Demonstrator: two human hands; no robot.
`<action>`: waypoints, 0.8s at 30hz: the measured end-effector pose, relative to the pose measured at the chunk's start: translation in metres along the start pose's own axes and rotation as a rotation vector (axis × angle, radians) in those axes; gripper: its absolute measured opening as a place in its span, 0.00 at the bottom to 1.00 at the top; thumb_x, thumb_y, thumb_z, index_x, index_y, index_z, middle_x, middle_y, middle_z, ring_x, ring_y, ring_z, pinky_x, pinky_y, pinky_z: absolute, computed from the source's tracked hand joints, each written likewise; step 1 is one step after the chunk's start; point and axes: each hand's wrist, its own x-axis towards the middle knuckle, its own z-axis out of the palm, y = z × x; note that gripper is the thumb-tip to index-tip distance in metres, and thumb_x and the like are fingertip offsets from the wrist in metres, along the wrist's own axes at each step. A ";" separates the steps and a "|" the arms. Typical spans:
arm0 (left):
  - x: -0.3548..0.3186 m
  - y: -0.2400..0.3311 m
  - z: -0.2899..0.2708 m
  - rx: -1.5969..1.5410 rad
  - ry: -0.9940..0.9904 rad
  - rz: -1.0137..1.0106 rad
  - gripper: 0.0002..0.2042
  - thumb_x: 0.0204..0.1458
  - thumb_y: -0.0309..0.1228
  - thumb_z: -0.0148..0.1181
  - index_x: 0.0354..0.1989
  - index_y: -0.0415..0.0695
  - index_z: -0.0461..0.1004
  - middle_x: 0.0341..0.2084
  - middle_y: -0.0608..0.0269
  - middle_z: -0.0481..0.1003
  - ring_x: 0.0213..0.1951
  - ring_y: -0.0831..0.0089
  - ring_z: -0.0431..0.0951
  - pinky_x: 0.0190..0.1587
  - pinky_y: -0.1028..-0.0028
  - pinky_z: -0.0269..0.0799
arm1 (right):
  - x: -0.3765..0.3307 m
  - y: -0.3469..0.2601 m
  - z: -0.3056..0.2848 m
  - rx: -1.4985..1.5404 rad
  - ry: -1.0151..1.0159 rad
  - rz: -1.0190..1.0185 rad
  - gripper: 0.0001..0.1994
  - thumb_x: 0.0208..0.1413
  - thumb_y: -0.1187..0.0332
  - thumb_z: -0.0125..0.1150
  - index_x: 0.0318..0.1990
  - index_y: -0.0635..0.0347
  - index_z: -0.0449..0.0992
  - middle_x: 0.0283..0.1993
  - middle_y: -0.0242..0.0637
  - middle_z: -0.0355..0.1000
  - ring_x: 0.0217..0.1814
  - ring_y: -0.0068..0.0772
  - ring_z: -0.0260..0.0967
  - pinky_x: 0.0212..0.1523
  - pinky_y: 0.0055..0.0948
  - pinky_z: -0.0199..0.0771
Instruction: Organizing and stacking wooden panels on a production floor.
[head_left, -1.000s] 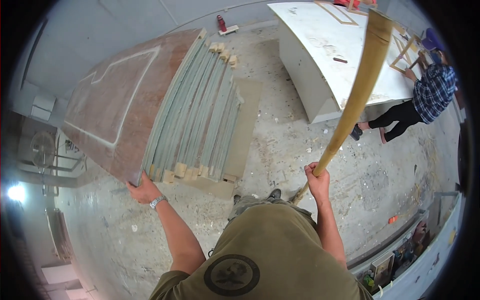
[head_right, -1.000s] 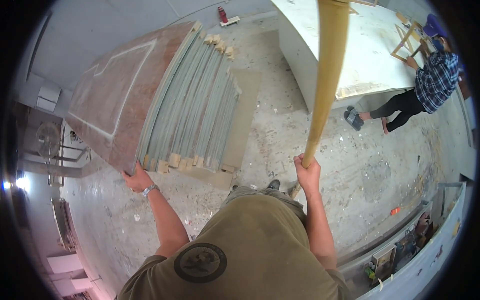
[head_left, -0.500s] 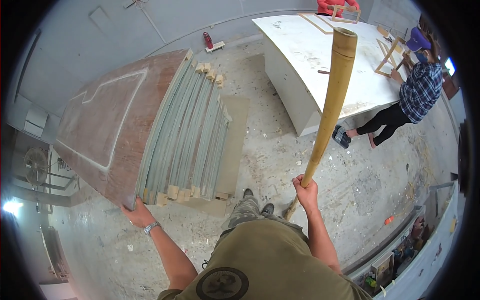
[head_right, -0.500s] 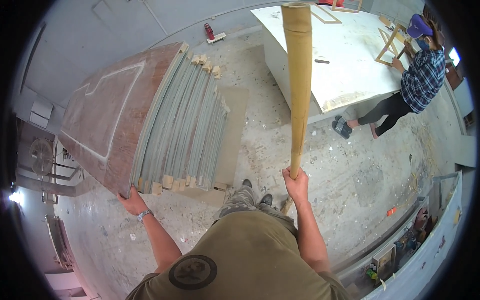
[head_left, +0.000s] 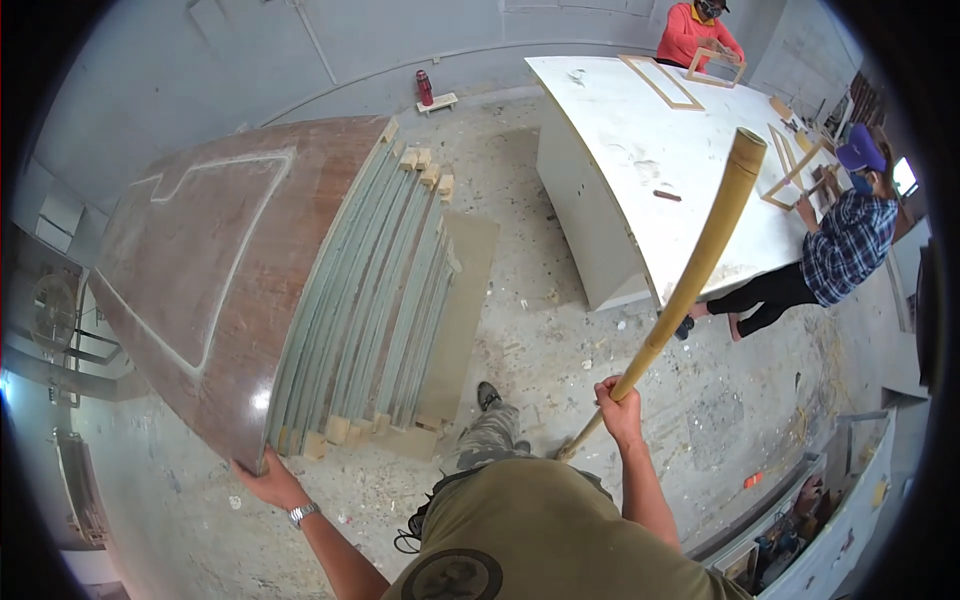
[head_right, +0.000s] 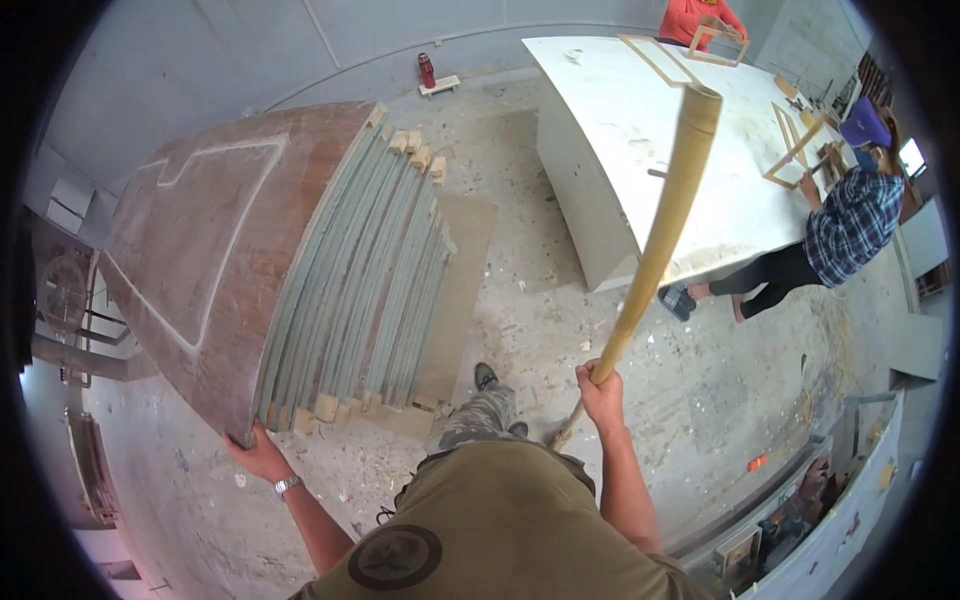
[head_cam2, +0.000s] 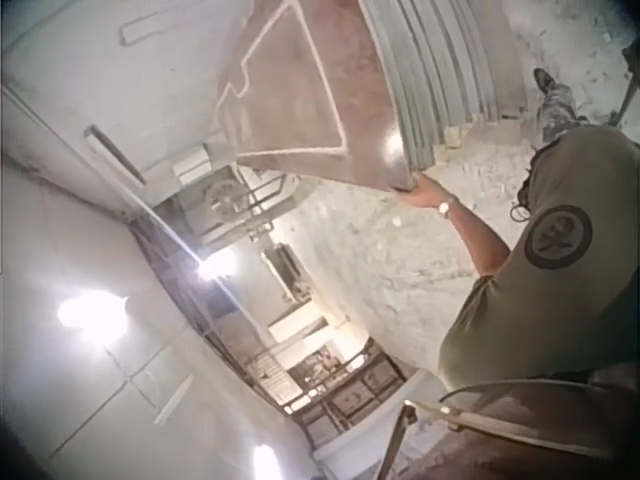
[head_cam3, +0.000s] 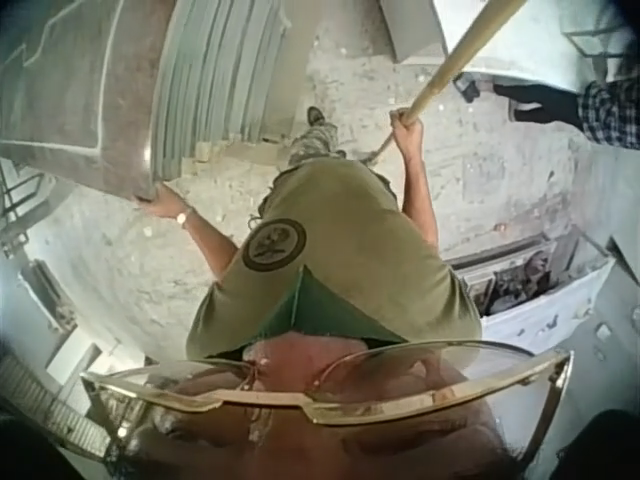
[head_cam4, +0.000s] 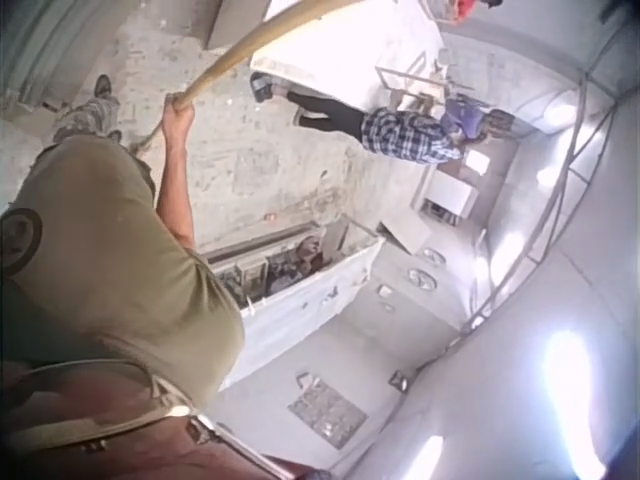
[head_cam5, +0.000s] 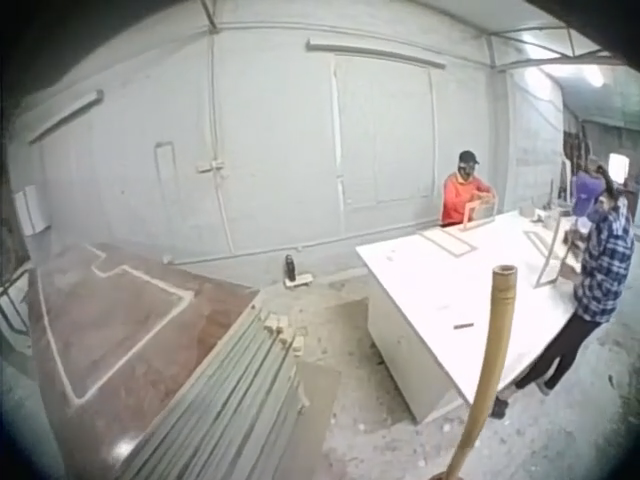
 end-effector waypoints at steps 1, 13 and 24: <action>0.001 -0.005 0.004 0.051 0.029 0.084 0.37 0.50 0.42 0.73 0.66 0.39 0.67 0.62 0.39 0.70 0.64 0.45 0.69 0.65 0.54 0.65 | 0.011 -0.004 -0.001 -0.001 -0.010 0.015 0.07 0.60 0.71 0.64 0.33 0.64 0.74 0.28 0.32 0.72 0.28 0.23 0.71 0.32 0.27 0.74; 0.020 0.241 0.071 -0.249 -0.161 0.401 0.30 0.52 0.37 0.72 0.62 0.40 0.71 0.68 0.45 0.62 0.68 0.48 0.62 0.67 0.51 0.62 | 0.119 -0.046 0.000 0.053 0.121 0.012 0.08 0.58 0.70 0.66 0.34 0.65 0.75 0.26 0.34 0.74 0.28 0.24 0.71 0.32 0.27 0.72; 0.048 0.356 0.192 0.134 -0.447 0.697 0.44 0.45 0.40 0.76 0.72 0.52 0.60 0.74 0.47 0.49 0.75 0.48 0.48 0.71 0.38 0.44 | 0.158 -0.029 -0.011 0.071 0.250 -0.010 0.10 0.59 0.67 0.67 0.34 0.64 0.76 0.27 0.32 0.73 0.31 0.22 0.69 0.36 0.25 0.70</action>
